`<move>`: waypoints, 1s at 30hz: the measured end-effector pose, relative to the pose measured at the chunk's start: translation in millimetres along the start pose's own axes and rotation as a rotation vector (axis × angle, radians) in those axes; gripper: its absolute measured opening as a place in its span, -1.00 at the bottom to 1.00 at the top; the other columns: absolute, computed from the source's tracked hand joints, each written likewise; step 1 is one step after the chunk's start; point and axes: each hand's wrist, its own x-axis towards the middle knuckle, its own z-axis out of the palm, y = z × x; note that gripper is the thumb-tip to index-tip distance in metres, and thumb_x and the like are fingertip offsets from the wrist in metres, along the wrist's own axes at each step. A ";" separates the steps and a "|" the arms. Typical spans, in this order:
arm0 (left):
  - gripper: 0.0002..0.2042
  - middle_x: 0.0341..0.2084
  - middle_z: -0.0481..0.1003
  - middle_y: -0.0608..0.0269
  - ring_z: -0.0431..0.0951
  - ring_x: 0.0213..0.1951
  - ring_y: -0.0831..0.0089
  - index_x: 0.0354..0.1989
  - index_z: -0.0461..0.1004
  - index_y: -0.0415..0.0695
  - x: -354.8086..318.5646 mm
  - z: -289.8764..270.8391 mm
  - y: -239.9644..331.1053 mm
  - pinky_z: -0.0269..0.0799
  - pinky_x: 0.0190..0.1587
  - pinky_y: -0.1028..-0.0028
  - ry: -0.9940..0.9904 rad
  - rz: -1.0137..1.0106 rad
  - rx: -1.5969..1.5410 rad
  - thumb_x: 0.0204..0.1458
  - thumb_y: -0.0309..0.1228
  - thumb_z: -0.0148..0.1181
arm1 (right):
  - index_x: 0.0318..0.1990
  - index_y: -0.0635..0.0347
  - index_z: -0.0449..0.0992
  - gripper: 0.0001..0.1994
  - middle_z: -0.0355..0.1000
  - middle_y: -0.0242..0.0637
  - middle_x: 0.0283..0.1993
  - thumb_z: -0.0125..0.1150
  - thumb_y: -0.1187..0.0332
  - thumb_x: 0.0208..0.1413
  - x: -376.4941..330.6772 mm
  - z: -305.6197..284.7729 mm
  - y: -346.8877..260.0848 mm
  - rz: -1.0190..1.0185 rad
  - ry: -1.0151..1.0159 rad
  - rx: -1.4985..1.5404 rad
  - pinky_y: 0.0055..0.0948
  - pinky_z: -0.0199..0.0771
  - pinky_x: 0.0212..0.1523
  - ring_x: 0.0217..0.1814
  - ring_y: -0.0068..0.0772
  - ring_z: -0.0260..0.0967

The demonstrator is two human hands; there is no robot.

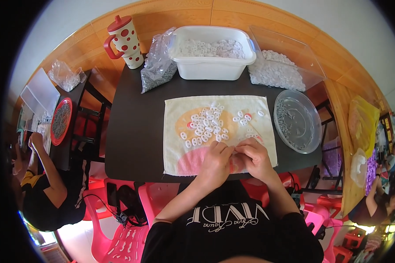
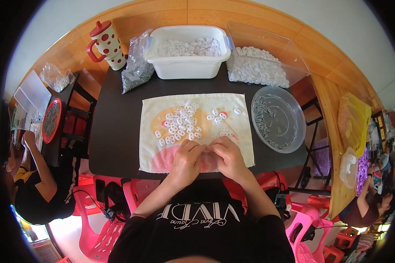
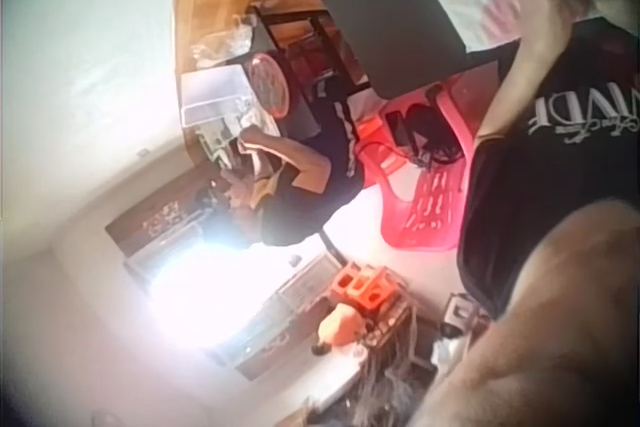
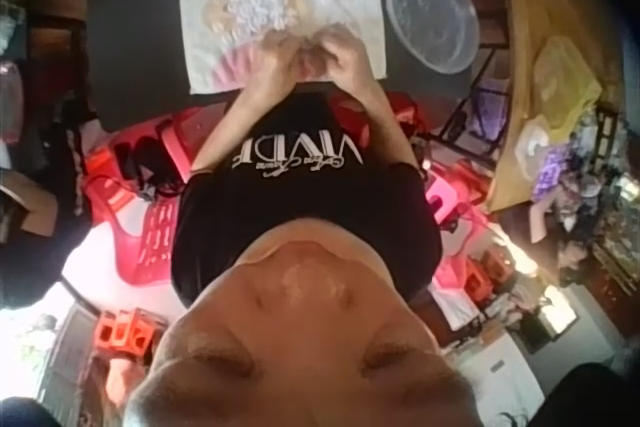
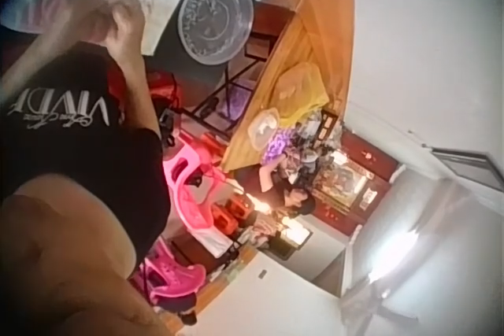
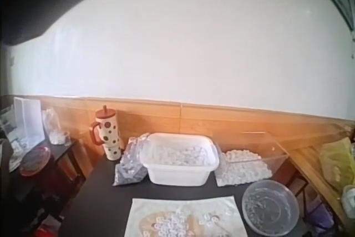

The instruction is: Sorting and inspecting small white plastic components on a table.

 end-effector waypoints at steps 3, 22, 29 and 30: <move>-0.71 -0.41 0.49 0.01 0.45 -0.34 0.03 -0.22 0.55 -0.36 -0.8 -2.0 1.7 0.43 -0.30 0.22 -0.006 0.026 0.013 -0.19 -0.76 0.12 | -0.26 0.27 0.56 -0.73 0.47 -0.18 -0.29 0.26 0.67 -0.22 -1.9 -1.4 -2.5 -0.015 0.003 -0.001 -0.26 0.44 -0.23 -0.25 -0.09 0.44; -0.72 -0.42 0.42 0.03 0.40 -0.36 0.08 -0.28 0.53 -0.41 1.0 -10.7 5.3 0.39 -0.30 0.27 -0.146 0.158 0.091 -0.27 -0.73 0.14 | -0.36 0.36 0.44 -0.78 0.32 -0.16 -0.28 0.18 0.59 -0.29 -7.7 1.2 -1.3 -0.202 -0.130 -0.127 -0.23 0.34 -0.22 -0.25 -0.09 0.29; -0.75 -0.43 0.40 0.01 0.37 -0.37 0.06 -0.31 0.51 -0.42 2.3 -11.8 6.1 0.37 -0.29 0.27 -0.188 0.193 0.141 -0.27 -0.72 0.13 | -0.42 0.32 0.40 -0.82 0.30 -0.16 -0.30 0.19 0.58 -0.29 -6.2 2.6 1.7 -0.213 -0.145 -0.113 -0.22 0.35 -0.24 -0.27 -0.09 0.30; -0.80 -0.45 0.38 0.00 0.36 -0.38 0.08 -0.37 0.48 -0.40 1.5 -9.9 4.7 0.35 -0.28 0.27 -0.178 0.212 0.156 -0.26 -0.66 0.14 | -0.43 0.32 0.39 -0.83 0.30 -0.16 -0.30 0.19 0.58 -0.29 -4.3 1.6 -0.7 -0.222 -0.153 -0.133 -0.22 0.35 -0.24 -0.28 -0.09 0.30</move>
